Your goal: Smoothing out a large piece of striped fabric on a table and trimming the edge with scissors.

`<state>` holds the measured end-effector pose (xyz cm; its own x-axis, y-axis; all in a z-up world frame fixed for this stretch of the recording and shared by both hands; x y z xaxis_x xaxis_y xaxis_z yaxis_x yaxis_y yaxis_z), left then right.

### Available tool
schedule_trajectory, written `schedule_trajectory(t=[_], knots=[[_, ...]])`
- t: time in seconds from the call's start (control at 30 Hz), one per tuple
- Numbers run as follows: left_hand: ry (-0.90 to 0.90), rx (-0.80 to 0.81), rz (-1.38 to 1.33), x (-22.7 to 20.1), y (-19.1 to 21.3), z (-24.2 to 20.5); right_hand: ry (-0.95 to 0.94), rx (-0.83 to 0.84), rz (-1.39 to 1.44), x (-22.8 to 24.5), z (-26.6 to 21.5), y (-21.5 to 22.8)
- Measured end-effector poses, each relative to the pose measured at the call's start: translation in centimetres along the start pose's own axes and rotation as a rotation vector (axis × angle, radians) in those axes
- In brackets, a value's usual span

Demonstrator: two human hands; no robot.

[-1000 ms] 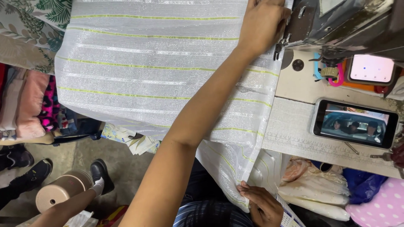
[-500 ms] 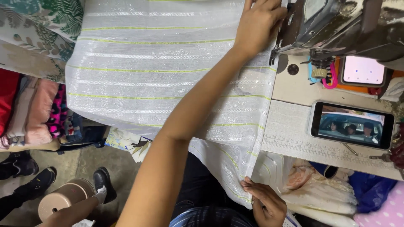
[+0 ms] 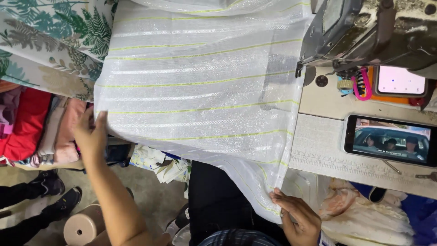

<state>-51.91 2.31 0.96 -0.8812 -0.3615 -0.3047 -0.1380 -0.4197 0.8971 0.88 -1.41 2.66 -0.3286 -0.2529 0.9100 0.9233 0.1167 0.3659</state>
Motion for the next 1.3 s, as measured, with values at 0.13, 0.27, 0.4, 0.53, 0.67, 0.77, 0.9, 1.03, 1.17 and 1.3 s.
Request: schedule_trajectory(t=[0.13, 0.27, 0.4, 0.53, 0.67, 0.77, 0.9, 1.03, 1.17, 1.3], knots=[[0.248, -0.192, -0.655, 2.1, -0.7, -1.2, 0.012, -0.006, -0.041, 0.1, 0.5, -0.1], [-0.056, -0.570, -0.434, 3.1, 0.2, -0.6, 0.031, -0.037, -0.052, 0.8, 1.2, -0.1], [-0.406, -0.729, -0.256, 0.9, 3.0, 2.3, 0.015, -0.094, -0.036, 1.6, 1.8, 0.3], [-0.523, -0.841, 0.062, -3.0, 4.6, 8.0, 0.040, -0.083, -0.058, 1.8, 2.2, 0.2], [-0.576, -0.892, -0.206, -5.1, 3.0, 14.0, 0.040, -0.070, -0.112, 1.3, 2.3, 0.1], [-0.494, -0.550, -0.544, -8.9, 0.2, 14.3, 0.033, -0.089, -0.134, 1.4, 2.7, 0.3], [-0.491, -0.134, -0.111, -9.8, -4.3, 12.0, 0.027, -0.099, -0.129, 1.0, 2.8, 0.4], [-0.535, 0.259, -0.233, -12.4, -4.6, 8.2, 0.020, -0.068, -0.106, 0.4, 3.2, 0.3], [-0.657, 0.283, -0.103, -14.2, -4.9, 6.4, -0.050, -0.016, -0.065, -0.3, 4.0, 0.6], [-0.581, 0.336, -0.098, -14.8, -5.2, 7.3, -0.035, -0.039, -0.061, -0.7, 4.3, 0.8]])
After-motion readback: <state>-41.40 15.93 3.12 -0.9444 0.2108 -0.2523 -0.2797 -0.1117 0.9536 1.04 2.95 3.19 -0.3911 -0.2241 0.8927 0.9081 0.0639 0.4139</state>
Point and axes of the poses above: each hand's wrist, its own z-axis towards the middle knuckle, its own y-axis out of the back of the hand, x = y × z, the point moved 7 cm from there along z, towards the middle knuckle, and after that the axes turned 9 degrees about -y, right-handed, at the moved point
